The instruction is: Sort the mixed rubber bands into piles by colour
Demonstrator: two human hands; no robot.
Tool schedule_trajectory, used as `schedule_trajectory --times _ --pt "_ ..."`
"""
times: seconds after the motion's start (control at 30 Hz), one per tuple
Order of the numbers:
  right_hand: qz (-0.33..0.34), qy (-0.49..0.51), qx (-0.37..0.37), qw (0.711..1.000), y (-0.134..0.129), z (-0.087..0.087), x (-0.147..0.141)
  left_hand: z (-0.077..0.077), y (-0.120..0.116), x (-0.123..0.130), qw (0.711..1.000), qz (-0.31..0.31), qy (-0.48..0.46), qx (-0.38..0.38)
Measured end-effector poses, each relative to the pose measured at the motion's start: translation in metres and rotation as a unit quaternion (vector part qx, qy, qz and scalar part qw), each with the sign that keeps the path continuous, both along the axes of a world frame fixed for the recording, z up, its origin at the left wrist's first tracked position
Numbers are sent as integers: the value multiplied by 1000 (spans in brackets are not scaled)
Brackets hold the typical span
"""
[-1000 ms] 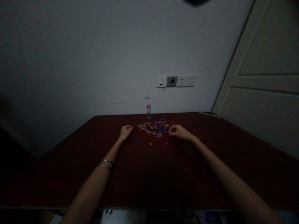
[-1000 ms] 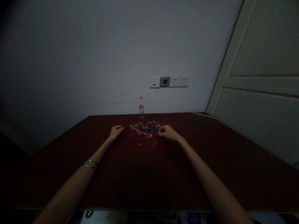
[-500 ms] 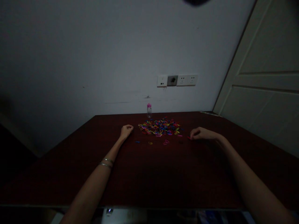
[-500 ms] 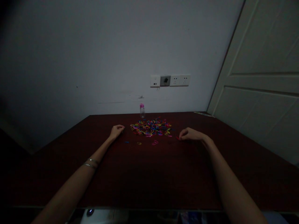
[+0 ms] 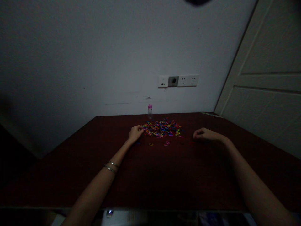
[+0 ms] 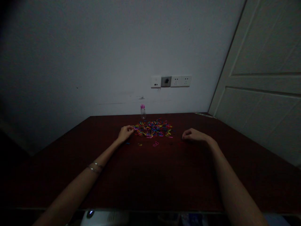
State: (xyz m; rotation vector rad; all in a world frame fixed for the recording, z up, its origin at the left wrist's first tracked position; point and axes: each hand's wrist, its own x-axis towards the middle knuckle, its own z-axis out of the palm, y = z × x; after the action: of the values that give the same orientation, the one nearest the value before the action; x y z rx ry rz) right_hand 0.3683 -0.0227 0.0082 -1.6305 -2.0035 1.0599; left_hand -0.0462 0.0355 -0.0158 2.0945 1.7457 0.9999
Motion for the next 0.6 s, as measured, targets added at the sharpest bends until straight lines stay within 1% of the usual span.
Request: schedule_trajectory --times 0.13,0.3,0.4,0.6 --pt "-36 14 11 999 0 -3 -2 4 -13 23 994 -87 55 -21" --pt "-34 -4 32 999 -2 0 -7 4 -23 38 980 -161 107 -37" --pt "-26 -16 46 998 -1 0 -8 6 -30 46 973 -179 141 -37" --pt "-25 -30 66 997 4 -3 -6 7 -38 60 963 -177 199 -39"
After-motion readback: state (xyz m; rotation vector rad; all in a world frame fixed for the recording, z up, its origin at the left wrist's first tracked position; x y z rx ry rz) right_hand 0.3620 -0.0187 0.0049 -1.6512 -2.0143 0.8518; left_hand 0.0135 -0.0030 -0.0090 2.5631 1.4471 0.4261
